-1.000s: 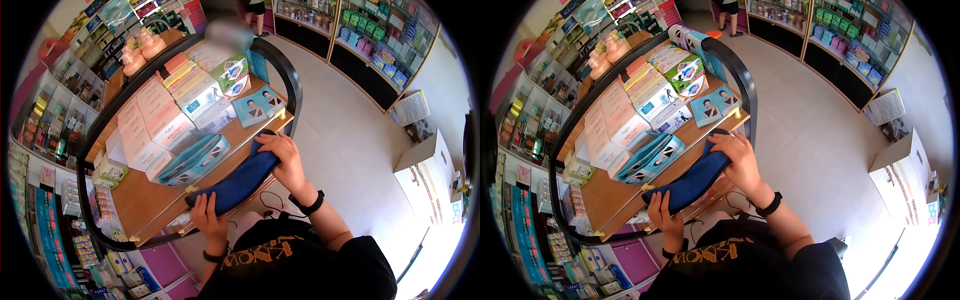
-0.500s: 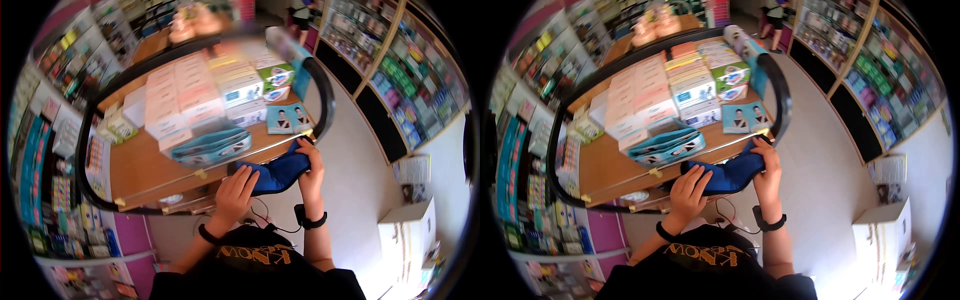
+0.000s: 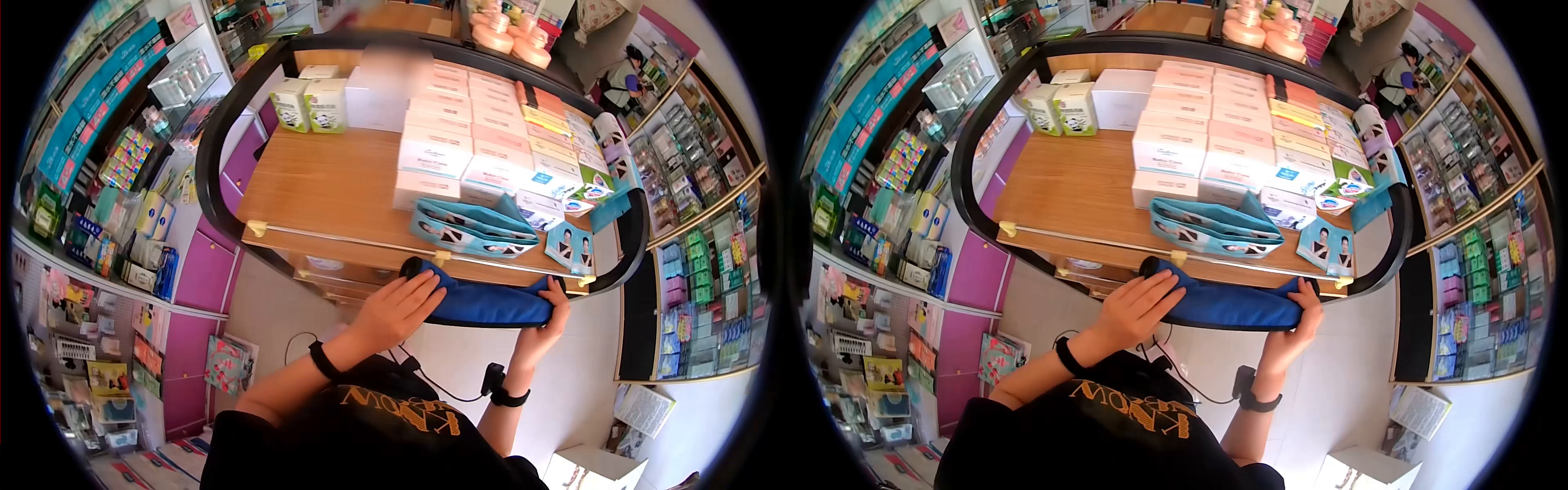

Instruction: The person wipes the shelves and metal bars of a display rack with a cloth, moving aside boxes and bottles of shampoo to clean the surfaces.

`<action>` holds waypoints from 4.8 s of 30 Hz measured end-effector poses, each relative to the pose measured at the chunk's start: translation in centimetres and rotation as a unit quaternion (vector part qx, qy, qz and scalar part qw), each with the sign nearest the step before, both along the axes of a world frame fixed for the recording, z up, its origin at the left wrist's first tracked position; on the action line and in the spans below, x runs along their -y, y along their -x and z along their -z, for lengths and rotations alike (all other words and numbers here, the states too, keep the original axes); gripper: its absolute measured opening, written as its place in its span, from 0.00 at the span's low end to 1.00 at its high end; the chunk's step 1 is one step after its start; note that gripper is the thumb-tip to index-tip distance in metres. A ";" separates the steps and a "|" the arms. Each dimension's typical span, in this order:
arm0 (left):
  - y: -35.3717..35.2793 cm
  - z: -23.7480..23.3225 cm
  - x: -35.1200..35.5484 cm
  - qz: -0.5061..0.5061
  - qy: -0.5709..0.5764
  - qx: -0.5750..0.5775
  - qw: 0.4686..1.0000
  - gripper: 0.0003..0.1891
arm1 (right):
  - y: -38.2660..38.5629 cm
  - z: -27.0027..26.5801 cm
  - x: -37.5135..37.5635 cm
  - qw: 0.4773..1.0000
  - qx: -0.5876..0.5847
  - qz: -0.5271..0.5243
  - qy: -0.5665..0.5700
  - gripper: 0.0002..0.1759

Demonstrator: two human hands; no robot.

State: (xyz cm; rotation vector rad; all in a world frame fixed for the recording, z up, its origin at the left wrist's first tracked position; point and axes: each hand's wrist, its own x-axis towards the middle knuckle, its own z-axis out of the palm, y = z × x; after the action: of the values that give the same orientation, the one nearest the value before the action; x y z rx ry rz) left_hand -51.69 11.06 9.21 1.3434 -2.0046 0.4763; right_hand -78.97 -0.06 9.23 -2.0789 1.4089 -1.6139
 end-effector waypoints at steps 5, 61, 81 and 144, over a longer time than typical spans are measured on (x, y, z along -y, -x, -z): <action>-3.5 -0.2 -2.0 -0.027 -0.008 -0.020 0.999 0.22 | -4.4 0.1 -2.0 1.000 -0.004 -0.015 -0.002 0.12; -17.3 1.7 -12.8 -0.258 0.021 -0.160 0.953 0.33 | -27.7 -6.5 -6.7 0.937 -0.129 -0.325 0.019 0.28; -19.0 1.5 -18.8 -0.393 0.040 -0.285 0.873 0.31 | -36.3 -7.4 -8.9 0.864 -0.195 -0.463 0.044 0.31; -9.0 2.2 -3.2 -0.049 -0.003 -0.082 0.995 0.30 | -14.4 -2.9 -8.5 0.967 -0.129 -0.211 -0.056 0.34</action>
State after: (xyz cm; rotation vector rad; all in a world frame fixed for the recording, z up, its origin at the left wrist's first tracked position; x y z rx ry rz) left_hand -42.68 14.29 7.02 1.4424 -1.8146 0.3905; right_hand -64.54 8.48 12.17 -2.3781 0.9928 -1.1070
